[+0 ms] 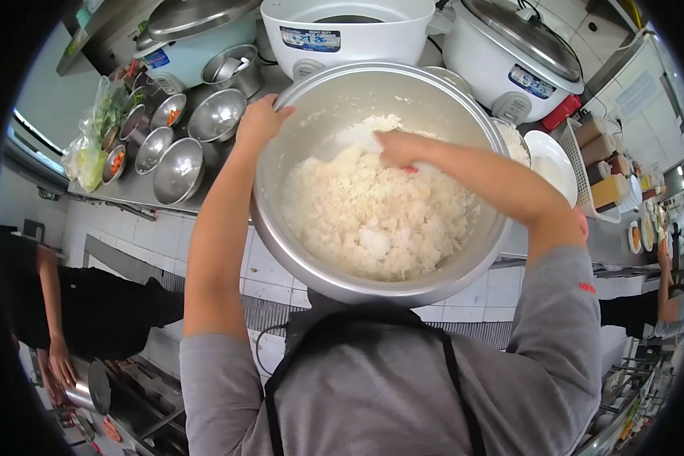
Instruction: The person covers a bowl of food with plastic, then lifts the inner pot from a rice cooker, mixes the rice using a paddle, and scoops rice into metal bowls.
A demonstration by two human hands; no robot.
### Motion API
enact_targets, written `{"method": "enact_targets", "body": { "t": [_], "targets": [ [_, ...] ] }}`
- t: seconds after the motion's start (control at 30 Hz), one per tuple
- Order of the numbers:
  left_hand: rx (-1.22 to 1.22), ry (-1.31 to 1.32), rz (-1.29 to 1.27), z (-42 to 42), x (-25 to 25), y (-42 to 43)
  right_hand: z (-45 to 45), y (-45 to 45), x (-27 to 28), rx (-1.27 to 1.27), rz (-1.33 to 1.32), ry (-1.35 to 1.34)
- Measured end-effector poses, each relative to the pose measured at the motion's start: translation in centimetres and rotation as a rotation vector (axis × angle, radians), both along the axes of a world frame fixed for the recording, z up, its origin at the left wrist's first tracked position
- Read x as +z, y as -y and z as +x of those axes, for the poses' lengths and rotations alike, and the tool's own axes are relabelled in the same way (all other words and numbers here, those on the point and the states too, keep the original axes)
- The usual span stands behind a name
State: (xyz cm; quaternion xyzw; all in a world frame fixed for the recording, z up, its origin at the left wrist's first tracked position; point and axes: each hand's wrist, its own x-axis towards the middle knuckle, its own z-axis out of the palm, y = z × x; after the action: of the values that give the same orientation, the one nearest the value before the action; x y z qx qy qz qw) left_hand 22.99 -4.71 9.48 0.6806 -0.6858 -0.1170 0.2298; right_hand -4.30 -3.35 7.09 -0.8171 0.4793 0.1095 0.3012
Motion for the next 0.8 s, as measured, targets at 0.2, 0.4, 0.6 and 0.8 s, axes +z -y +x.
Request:
{"method": "enact_targets", "body": {
  "t": [0.2,0.4,0.6,0.8],
  "targets": [
    [0.014,-0.006,-0.01,0.0,-0.3,-0.4,-0.2,-8.1,3.6,0.43,-0.105,-0.088],
    [0.007,-0.002,-0.008,-0.2,-0.8,-0.6,-4.4,-2.0,6.9,-0.075,-0.182,-0.188],
    [0.034,-0.008,-0.021,0.1,-0.1,-0.6,-4.5,5.7,-1.7,-0.158,-0.212,-0.151],
    [0.05,-0.045,0.02,0.2,-0.3,-0.6,-2.1,-2.8,1.0,-0.063,-0.094,-0.062]
  ]
}}
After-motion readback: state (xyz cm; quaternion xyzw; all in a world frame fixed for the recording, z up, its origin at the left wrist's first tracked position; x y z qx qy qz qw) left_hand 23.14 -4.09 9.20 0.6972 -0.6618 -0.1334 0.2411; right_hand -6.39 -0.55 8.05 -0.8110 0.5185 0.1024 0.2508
